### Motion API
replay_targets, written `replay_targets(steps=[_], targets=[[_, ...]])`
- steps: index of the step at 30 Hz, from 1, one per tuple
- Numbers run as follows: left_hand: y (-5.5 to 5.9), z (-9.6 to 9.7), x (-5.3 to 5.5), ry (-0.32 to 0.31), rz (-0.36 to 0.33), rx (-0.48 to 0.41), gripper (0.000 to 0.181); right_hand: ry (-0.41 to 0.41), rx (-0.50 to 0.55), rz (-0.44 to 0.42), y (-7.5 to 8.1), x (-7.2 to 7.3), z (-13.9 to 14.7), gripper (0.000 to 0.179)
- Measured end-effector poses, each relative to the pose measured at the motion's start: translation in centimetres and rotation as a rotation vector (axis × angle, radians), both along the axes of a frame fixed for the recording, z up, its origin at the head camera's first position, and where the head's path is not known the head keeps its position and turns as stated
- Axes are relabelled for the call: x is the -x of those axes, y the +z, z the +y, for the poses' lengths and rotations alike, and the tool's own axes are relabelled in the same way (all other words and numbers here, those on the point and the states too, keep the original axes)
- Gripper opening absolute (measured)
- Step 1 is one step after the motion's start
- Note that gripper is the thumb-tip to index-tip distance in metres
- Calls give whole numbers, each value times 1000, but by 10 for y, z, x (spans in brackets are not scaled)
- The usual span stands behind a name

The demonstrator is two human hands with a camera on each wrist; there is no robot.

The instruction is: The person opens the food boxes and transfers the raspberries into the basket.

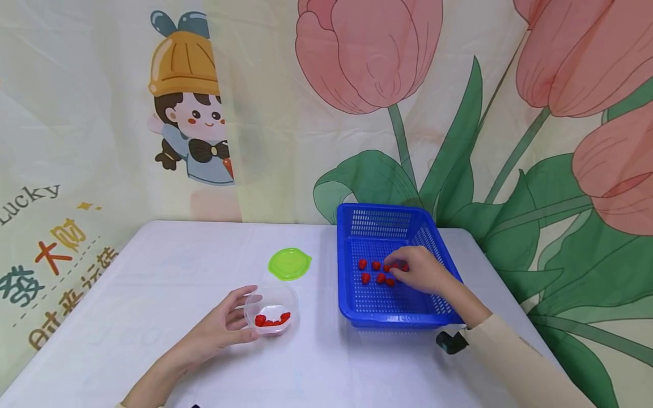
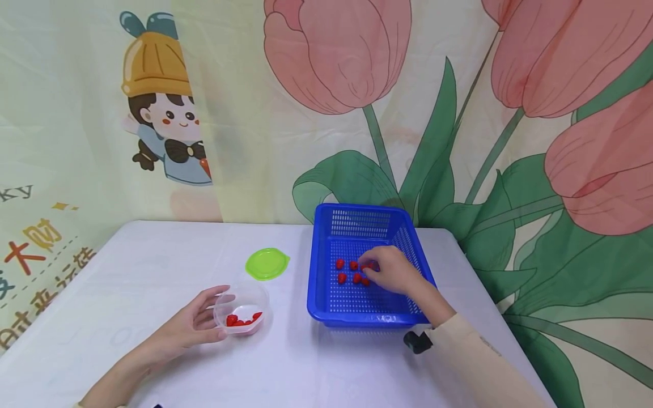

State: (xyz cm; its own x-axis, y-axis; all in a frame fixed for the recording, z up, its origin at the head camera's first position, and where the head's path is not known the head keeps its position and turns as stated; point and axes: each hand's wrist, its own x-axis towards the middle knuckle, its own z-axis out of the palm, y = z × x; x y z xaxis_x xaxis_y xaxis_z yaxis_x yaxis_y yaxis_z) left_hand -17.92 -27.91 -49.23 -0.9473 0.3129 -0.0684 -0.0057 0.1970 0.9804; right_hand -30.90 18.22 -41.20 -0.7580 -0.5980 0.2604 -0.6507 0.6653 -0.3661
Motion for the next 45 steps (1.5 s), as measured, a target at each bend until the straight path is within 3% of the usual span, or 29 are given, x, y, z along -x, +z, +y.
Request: replay_targets(steps=[12,20,26,39,45], targets=[[2,1,-1,12,-6,9,96,129,78,-10,38,-31,-59,26],[1,-1,0,12,-6,13,97,231,70,-88,50,-42,-108,32],[0,-1,0,12,2,12,97,310,34,-154,48,-44,-141,33],[0,0,0,11,2,5,96,344,-1,-244,31,-50,-184,33],[-2,0,1,8,4,-2,95,368,-2,-234,17,-49,-198,32]])
